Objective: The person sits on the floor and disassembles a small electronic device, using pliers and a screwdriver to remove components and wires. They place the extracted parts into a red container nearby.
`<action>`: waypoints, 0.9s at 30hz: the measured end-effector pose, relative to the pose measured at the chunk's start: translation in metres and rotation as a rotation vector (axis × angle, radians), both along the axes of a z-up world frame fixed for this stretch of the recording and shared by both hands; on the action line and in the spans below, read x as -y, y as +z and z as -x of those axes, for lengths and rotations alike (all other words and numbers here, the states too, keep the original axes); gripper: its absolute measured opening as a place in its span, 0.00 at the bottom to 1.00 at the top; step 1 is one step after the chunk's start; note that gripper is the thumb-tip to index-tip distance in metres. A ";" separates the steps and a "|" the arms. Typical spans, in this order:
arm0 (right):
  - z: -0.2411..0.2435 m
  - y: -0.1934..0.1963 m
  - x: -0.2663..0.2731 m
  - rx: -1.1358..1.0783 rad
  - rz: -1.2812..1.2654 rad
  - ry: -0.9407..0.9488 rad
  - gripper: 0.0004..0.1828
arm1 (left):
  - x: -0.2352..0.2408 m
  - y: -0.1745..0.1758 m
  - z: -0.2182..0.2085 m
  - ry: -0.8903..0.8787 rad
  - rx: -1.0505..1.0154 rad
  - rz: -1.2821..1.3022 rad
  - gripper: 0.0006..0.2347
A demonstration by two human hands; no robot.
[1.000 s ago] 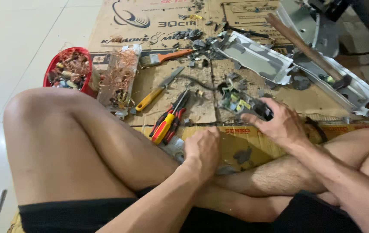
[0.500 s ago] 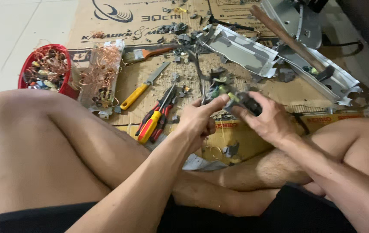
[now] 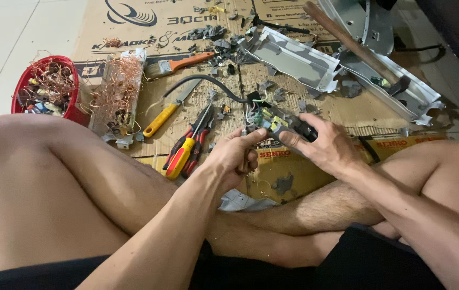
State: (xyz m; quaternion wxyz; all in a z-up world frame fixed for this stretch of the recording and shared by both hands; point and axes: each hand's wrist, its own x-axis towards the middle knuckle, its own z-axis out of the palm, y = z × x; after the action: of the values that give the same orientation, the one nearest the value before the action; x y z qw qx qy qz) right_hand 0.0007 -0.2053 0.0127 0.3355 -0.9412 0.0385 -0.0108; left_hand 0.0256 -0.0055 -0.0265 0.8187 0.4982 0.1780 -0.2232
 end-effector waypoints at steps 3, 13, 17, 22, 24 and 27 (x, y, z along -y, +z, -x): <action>0.009 0.011 -0.004 -0.003 0.016 -0.001 0.36 | -0.002 0.001 0.002 -0.001 -0.013 0.000 0.07; -0.001 0.010 -0.006 -0.016 0.013 0.093 0.42 | 0.004 0.001 0.005 0.065 0.025 -0.196 0.07; 0.006 0.013 -0.009 -0.054 0.032 0.111 0.40 | 0.012 0.002 0.010 0.155 0.010 -0.240 0.08; 0.003 0.011 -0.011 -0.065 0.074 0.097 0.43 | 0.017 0.006 0.009 0.172 -0.034 -0.264 0.10; 0.001 0.009 -0.013 -0.027 0.077 0.091 0.43 | 0.019 -0.030 -0.005 0.158 -0.101 -0.212 0.14; 0.006 0.016 -0.016 -0.076 0.097 0.072 0.46 | 0.016 -0.006 0.006 0.222 -0.151 -0.119 0.09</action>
State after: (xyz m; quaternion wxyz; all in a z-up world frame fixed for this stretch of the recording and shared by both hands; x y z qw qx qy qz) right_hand -0.0053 -0.1898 0.0289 0.2880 -0.9568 0.0170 0.0353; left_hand 0.0192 -0.0220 -0.0328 0.7917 0.5050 0.3059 -0.1569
